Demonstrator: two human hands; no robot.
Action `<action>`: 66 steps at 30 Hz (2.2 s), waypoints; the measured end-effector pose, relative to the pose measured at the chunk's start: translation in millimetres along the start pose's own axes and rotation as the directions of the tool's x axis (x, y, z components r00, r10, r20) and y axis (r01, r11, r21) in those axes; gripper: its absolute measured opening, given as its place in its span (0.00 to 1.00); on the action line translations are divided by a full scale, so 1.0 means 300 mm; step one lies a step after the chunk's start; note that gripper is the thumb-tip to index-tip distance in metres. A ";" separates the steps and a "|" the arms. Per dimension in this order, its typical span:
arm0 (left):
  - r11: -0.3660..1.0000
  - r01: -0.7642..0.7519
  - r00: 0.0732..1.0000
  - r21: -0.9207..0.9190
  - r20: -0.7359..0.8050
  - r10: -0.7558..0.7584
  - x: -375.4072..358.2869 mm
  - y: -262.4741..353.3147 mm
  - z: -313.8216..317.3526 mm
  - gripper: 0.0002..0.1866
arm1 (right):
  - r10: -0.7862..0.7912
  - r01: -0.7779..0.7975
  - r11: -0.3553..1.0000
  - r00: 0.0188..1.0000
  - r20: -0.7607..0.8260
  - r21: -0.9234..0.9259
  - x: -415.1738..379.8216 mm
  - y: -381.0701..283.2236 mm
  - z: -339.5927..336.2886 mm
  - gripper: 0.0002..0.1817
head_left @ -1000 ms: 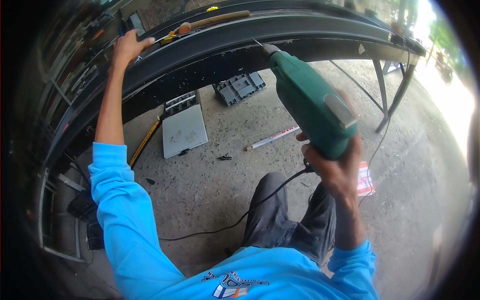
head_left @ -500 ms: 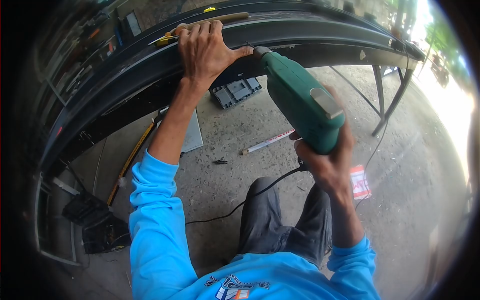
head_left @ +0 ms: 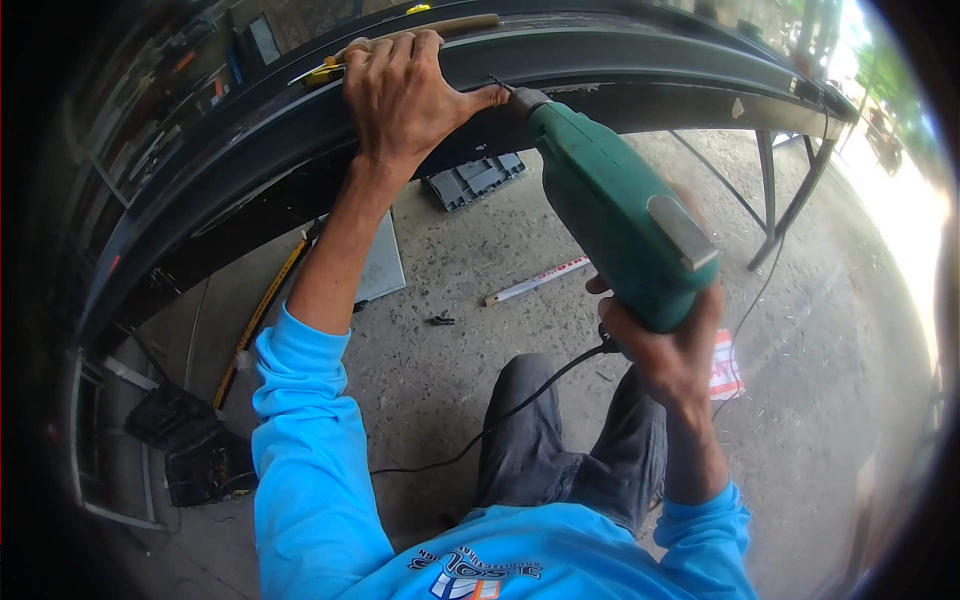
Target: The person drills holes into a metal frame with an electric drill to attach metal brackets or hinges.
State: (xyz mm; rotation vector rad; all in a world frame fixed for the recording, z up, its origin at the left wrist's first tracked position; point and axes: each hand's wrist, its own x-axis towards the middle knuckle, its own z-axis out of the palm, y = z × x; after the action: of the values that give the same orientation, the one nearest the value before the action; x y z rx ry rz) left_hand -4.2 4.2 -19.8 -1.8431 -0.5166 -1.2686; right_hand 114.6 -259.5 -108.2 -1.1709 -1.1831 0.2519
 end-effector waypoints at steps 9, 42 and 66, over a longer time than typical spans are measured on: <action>0.998 0.062 0.997 -0.029 0.054 -0.060 0.001 0.017 -0.015 0.46 | -0.079 0.079 0.995 0.997 0.001 0.054 0.008 0.018 -0.008 0.47; 0.999 0.033 0.998 -0.033 0.048 -0.031 -0.003 0.003 -0.008 0.45 | -0.129 0.131 0.989 0.991 -0.035 0.068 0.002 0.065 -0.006 0.45; 0.986 0.120 0.953 -0.113 0.291 -0.082 0.039 -0.012 -0.054 0.41 | -0.173 0.193 0.963 0.978 0.118 -0.189 0.037 -0.111 0.013 0.47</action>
State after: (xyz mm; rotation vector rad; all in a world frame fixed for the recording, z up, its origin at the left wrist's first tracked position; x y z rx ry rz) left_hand -11.1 -8.1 -5.4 -2.1497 -0.7059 -1.1292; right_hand 103.0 -264.3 -75.1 -1.2233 -1.4223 0.0518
